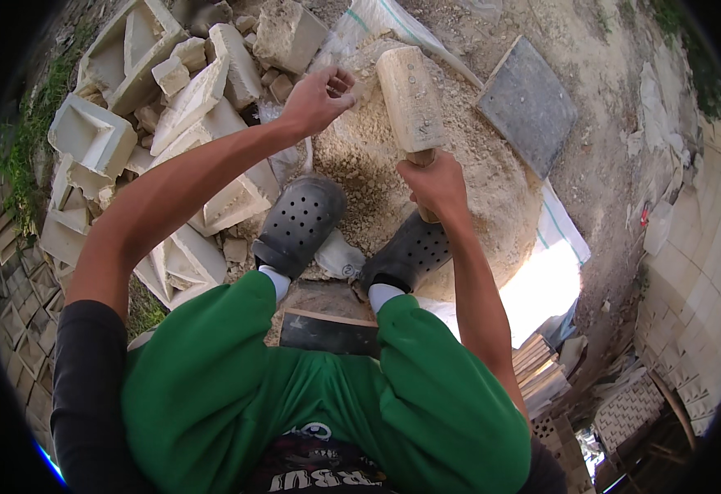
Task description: The person repeatedly picks up small stone fragments and strikes them with a wooden mallet on a pile of sand to break them into smaller pieces. The person occasionally moves broken pieces aside and continues the process.
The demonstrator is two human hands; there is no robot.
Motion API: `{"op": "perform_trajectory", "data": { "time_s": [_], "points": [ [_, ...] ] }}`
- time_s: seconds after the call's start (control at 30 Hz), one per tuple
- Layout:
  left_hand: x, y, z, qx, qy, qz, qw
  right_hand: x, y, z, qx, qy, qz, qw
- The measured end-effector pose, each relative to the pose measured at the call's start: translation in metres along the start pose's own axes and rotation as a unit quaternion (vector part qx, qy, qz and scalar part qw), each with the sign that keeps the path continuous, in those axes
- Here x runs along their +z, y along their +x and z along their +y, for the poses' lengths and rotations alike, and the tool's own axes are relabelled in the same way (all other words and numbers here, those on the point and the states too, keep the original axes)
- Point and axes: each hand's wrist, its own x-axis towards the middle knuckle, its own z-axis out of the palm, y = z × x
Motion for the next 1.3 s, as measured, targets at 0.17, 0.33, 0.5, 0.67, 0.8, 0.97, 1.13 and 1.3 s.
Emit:
{"op": "perform_trajectory", "data": {
  "time_s": [0.17,0.33,0.5,0.67,0.8,0.97,1.13,1.3],
  "points": [
    [-0.005,-0.002,-0.005,-0.016,0.022,0.005,1.0,-0.017,-0.025,-0.021,-0.088,0.013,0.04,0.995],
    [-0.003,-0.001,-0.005,-0.023,0.036,0.002,0.999,0.023,-0.016,0.004,-0.221,0.02,0.106,0.969],
    [-0.002,-0.003,-0.012,-0.015,0.022,0.011,1.0,0.019,-0.009,-0.005,-0.015,-0.004,-0.01,1.0],
    [-0.012,-0.018,-0.016,-0.042,-0.001,0.002,0.999,-0.002,-0.031,-0.022,-0.059,0.012,0.01,0.998],
    [-0.016,-0.032,-0.031,-0.075,-0.062,0.009,0.995,0.011,-0.037,-0.021,-0.227,0.061,0.031,0.971],
    [-0.008,-0.042,-0.036,-0.074,-0.067,-0.013,0.995,0.031,-0.015,-0.003,-0.077,-0.046,-0.002,0.996],
    [-0.006,-0.048,-0.044,-0.067,-0.069,-0.002,0.995,0.005,-0.028,-0.025,-0.017,-0.01,-0.005,1.0],
    [-0.01,-0.048,-0.046,-0.074,-0.073,0.0,0.995,0.014,-0.037,-0.032,-0.267,0.054,0.047,0.961]
  ]
}}
